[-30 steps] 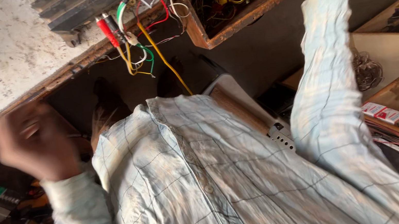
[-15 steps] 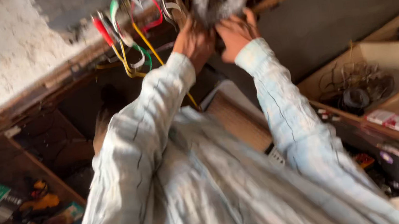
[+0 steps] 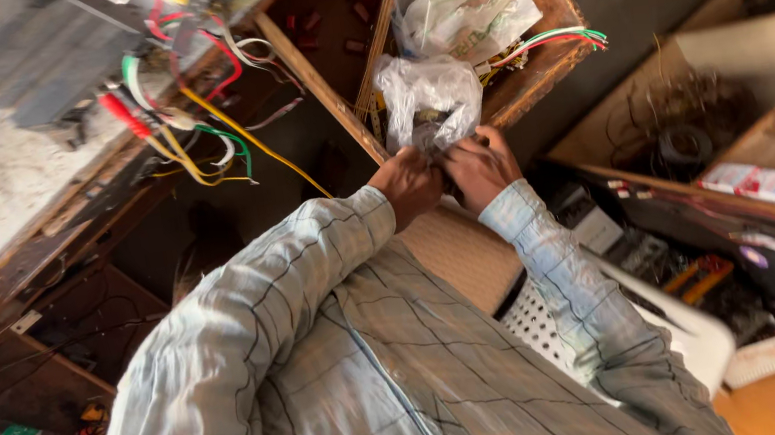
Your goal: The person works on the internal wiring of several open electronic chassis on a workbench. They connect wires, insert a small white component, and use pliers to adjust connections inside the metal cases.
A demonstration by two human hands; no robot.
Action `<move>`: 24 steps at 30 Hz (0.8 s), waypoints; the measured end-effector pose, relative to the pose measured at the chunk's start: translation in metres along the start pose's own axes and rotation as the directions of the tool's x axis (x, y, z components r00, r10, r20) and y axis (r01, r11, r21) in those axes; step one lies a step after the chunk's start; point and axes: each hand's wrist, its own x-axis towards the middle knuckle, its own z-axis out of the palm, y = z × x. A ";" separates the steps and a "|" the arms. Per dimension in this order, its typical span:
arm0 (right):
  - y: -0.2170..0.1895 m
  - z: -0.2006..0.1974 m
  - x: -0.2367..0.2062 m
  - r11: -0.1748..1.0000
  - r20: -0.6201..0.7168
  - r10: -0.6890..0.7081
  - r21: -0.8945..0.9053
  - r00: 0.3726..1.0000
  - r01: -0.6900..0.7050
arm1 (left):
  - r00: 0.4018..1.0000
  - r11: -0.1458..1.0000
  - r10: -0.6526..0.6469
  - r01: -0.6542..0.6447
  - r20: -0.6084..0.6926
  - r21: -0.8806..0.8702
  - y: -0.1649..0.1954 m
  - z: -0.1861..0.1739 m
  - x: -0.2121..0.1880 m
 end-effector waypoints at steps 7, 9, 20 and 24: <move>0.005 0.023 -0.032 0.999 -0.103 0.034 -0.022 0.994 -0.037 | 0.996 0.982 0.037 -0.050 -0.077 -0.183 0.017 0.036 0.005; 0.005 0.026 -0.034 0.999 -0.141 0.029 -0.039 0.990 -0.034 | 0.997 0.975 0.012 -0.029 -0.081 -0.221 0.014 0.034 0.002; -0.009 0.032 -0.023 0.994 -0.399 0.065 -0.050 0.915 -0.093 | 0.995 0.922 -0.098 0.099 0.022 -0.373 -0.015 0.006 -0.024; -0.005 0.025 0.010 0.988 -0.521 0.047 -0.102 0.852 -0.117 | 0.976 0.914 -0.212 0.180 -0.049 -0.364 -0.051 -0.019 -0.028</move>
